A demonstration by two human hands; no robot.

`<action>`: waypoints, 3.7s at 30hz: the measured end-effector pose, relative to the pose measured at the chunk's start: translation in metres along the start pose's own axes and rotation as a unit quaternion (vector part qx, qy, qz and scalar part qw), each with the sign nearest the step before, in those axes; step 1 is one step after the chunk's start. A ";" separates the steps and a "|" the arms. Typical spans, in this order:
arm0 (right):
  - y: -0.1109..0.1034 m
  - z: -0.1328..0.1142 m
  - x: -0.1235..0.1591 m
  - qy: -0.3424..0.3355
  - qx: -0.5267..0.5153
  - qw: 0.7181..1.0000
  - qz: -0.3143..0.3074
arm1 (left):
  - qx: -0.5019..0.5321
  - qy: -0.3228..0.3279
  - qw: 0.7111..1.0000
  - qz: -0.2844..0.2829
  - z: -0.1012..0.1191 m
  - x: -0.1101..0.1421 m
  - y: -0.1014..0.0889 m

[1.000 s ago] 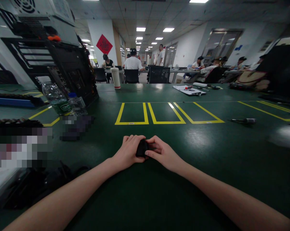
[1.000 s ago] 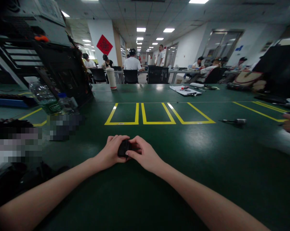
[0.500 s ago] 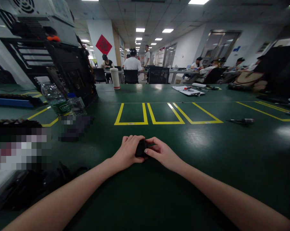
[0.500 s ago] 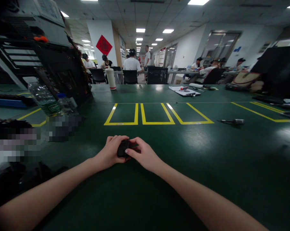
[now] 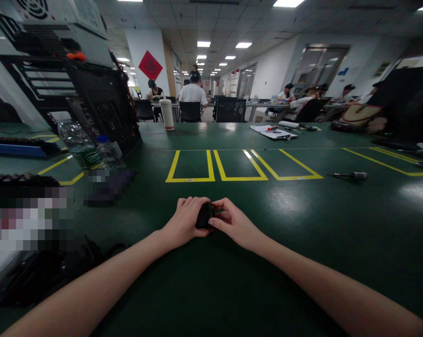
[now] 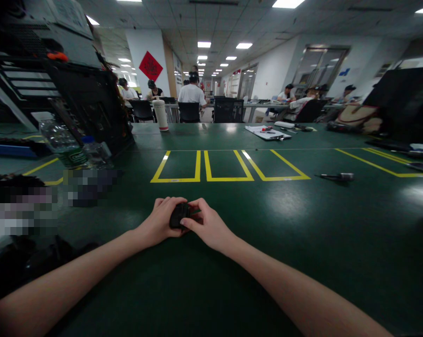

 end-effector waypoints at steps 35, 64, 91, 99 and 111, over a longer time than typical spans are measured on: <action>-0.002 -0.001 -0.001 0.008 0.019 1.000 0.002 | 0.008 0.012 0.999 0.046 0.000 0.000 0.001; 0.002 -0.006 0.001 -0.014 -0.003 1.000 -0.017 | 0.016 0.027 0.999 0.001 0.003 0.003 -0.001; -0.005 0.002 -0.004 0.003 -0.004 1.000 0.012 | 0.008 0.029 1.000 0.002 0.003 0.003 -0.002; 0.001 -0.001 -0.002 -0.008 -0.024 0.999 -0.028 | 0.005 0.032 0.999 -0.001 0.005 0.004 -0.003; -0.005 0.005 -0.005 0.011 -0.006 1.000 0.012 | 0.007 0.037 0.999 0.000 0.005 0.002 -0.002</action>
Point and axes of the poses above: each hand's wrist, its own x-axis away from the middle knuckle, its own y-axis out of the palm, z = x × y, the point moved 8 cm from there along -x, towards the middle knuckle, and after that the axes turned 4 degrees about -z, right-handed, at the moved point
